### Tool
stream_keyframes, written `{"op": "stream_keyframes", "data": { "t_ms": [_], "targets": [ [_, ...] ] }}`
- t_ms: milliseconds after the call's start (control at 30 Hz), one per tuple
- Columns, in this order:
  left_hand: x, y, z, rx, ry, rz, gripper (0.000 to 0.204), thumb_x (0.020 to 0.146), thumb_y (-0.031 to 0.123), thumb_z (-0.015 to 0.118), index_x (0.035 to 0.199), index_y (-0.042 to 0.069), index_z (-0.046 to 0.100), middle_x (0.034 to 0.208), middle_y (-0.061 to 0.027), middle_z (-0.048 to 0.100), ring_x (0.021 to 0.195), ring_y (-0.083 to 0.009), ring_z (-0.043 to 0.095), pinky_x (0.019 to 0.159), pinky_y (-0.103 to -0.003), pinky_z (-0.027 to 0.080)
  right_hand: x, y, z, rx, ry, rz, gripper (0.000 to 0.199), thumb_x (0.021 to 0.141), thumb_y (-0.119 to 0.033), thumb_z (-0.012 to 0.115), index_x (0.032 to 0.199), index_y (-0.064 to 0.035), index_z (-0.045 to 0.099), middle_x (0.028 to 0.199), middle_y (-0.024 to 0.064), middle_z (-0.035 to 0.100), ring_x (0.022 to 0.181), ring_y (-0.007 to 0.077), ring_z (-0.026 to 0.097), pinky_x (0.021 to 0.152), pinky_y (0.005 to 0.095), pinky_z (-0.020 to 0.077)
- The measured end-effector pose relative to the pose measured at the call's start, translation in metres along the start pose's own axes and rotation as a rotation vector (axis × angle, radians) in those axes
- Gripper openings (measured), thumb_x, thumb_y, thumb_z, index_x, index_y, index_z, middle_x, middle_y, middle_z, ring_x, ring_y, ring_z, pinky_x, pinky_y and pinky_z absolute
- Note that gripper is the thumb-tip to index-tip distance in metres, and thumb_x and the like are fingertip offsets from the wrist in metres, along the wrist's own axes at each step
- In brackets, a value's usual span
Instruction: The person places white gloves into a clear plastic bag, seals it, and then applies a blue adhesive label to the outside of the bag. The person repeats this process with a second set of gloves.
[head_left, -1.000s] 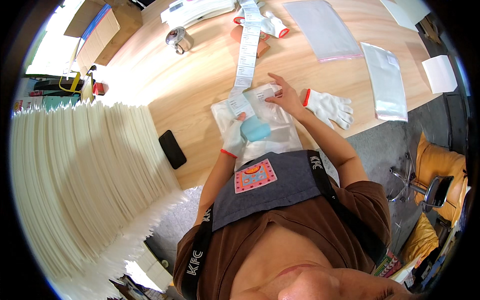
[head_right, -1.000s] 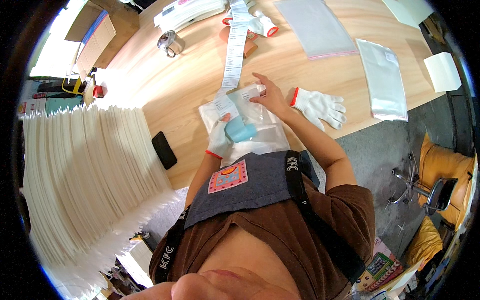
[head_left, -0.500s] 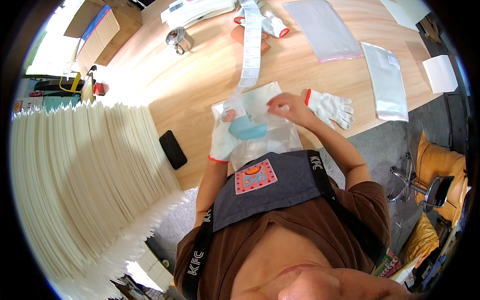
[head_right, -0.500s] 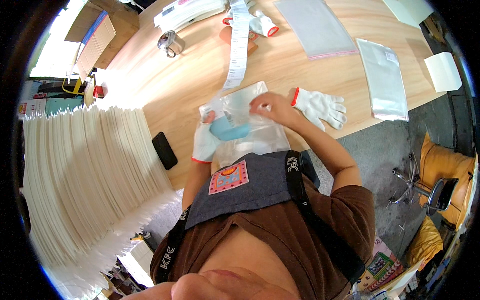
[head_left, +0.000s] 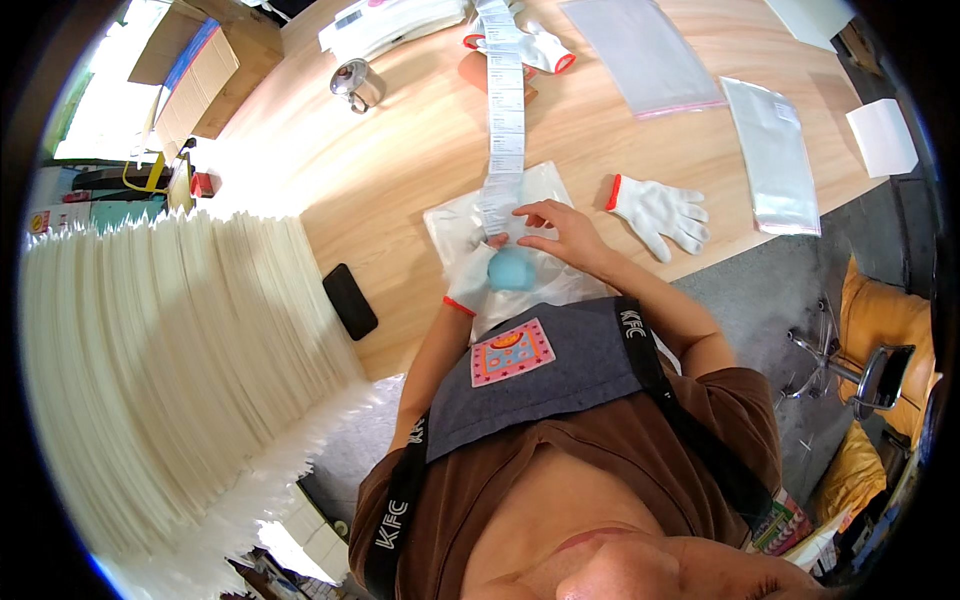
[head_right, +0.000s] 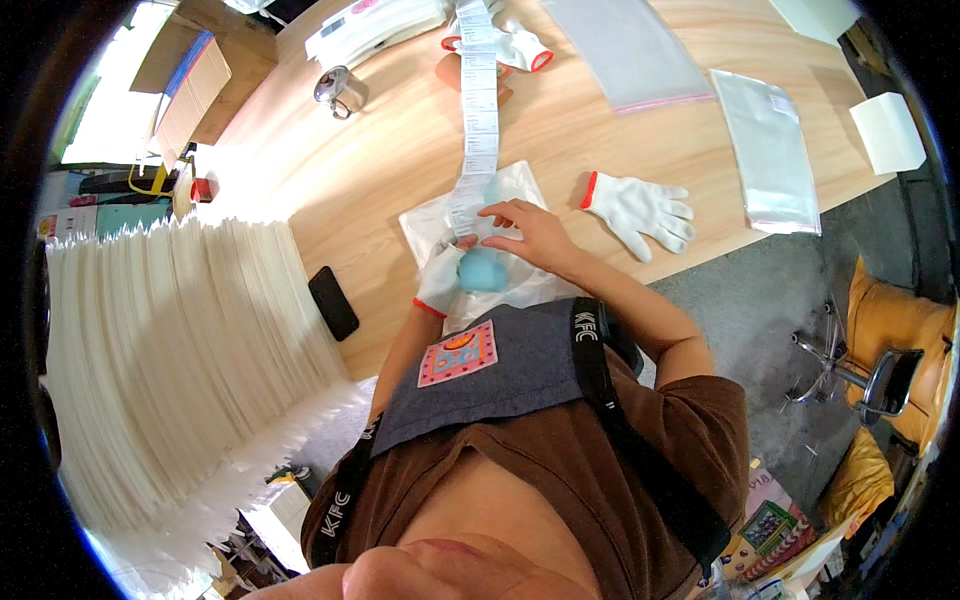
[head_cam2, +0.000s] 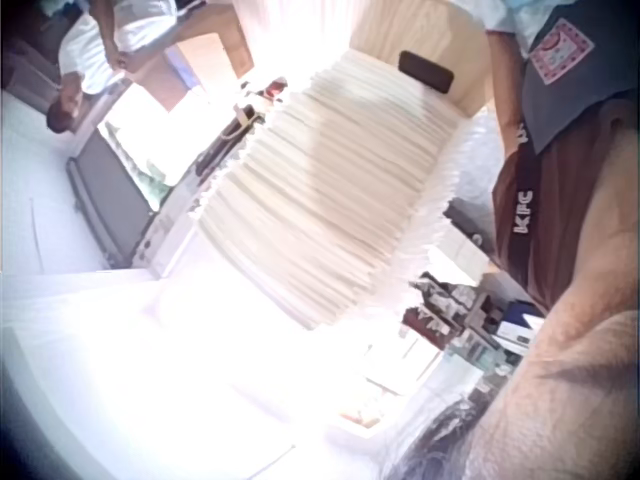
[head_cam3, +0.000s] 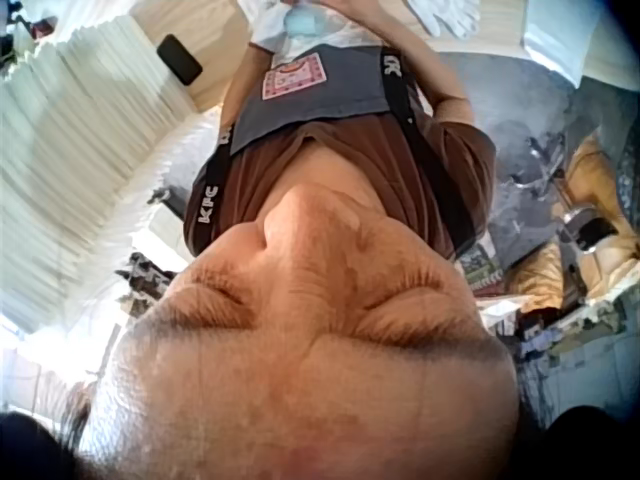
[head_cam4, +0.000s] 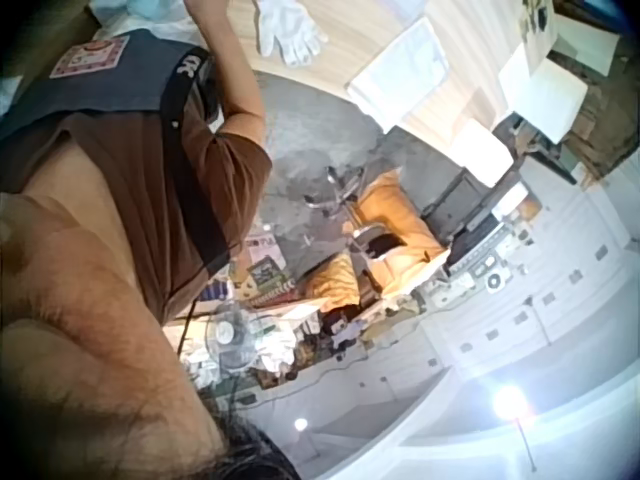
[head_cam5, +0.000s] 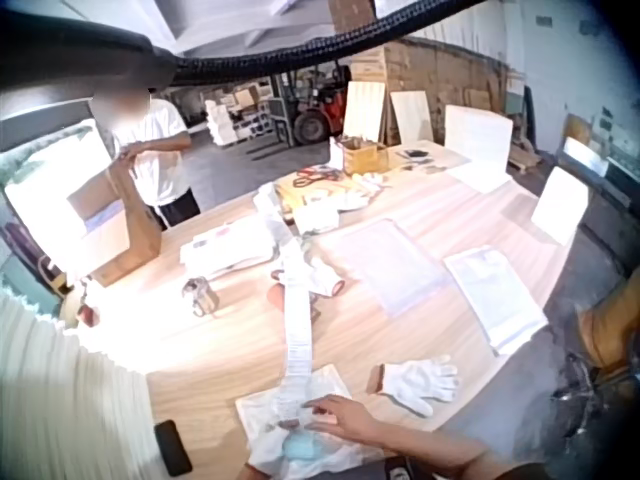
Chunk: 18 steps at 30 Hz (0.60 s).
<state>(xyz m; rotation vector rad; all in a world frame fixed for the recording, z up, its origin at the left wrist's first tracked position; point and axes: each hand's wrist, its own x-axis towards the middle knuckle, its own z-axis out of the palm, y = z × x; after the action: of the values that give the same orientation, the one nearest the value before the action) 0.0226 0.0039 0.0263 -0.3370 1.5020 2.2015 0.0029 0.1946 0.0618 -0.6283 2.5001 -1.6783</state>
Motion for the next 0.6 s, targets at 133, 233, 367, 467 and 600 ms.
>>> {"op": "stream_keyframes", "data": {
  "t_ms": [133, 233, 367, 467, 600],
  "targets": [
    [0.016, -0.033, -0.029, -0.096, -0.103, -0.005, 0.029, 0.088, 0.012, 0.052, 0.113, 0.000, 0.052, 0.106, -0.0099, 0.060, 0.093, -0.0175, 0.059, 0.081, -0.029, 0.048, 0.004, 0.015, 0.013, 0.056, -0.101, 0.050, 0.030, 0.072, -0.018, 0.068, 0.101, -0.0094, 0.063, 0.079, 0.0099, 0.060, 0.073, 0.0217, 0.058, 0.069, 0.0310, 0.0464],
    [0.020, -0.025, -0.027, -0.243, -0.178, -0.042, 0.030, 0.089, 0.015, 0.051, 0.115, 0.000, 0.051, 0.108, -0.0101, 0.059, 0.097, -0.0181, 0.057, 0.085, -0.030, 0.047, 0.007, 0.020, 0.014, 0.060, -0.201, -0.054, 0.030, 0.070, -0.016, 0.069, 0.098, -0.0084, 0.063, 0.079, 0.0099, 0.060, 0.074, 0.0235, 0.058, 0.069, 0.0328, 0.0468],
    [0.016, -0.010, -0.008, -0.337, -0.077, -0.004, 0.030, 0.091, 0.017, 0.049, 0.115, -0.001, 0.050, 0.101, -0.0079, 0.059, 0.088, -0.0160, 0.059, 0.077, -0.028, 0.049, -0.001, 0.021, 0.012, -0.150, -0.043, -0.145, 0.025, 0.070, -0.019, 0.069, 0.092, -0.0100, 0.065, 0.076, 0.0069, 0.058, 0.072, 0.0232, 0.058, 0.066, 0.0338, 0.0463],
    [0.011, -0.012, -0.006, -0.204, 0.071, -0.021, 0.031, 0.091, 0.017, 0.050, 0.115, -0.002, 0.049, 0.101, -0.0084, 0.059, 0.089, -0.0173, 0.059, 0.076, -0.028, 0.049, -0.005, 0.024, 0.014, -0.287, 0.103, -0.283, 0.023, 0.068, -0.022, 0.070, 0.089, -0.0123, 0.065, 0.075, 0.0046, 0.057, 0.072, 0.0215, 0.056, 0.064, 0.0337, 0.0458],
    [0.015, -0.019, -0.011, -0.278, 0.032, 0.059, 0.027, 0.091, 0.014, 0.048, 0.113, -0.003, 0.050, 0.102, -0.0101, 0.059, 0.090, -0.0187, 0.060, 0.077, -0.030, 0.050, -0.007, 0.020, 0.023, -0.317, 0.171, -0.281, 0.020, 0.068, -0.023, 0.070, 0.085, -0.0134, 0.065, 0.077, 0.0027, 0.055, 0.074, 0.0200, 0.055, 0.064, 0.0325, 0.0456]
  ]
}}
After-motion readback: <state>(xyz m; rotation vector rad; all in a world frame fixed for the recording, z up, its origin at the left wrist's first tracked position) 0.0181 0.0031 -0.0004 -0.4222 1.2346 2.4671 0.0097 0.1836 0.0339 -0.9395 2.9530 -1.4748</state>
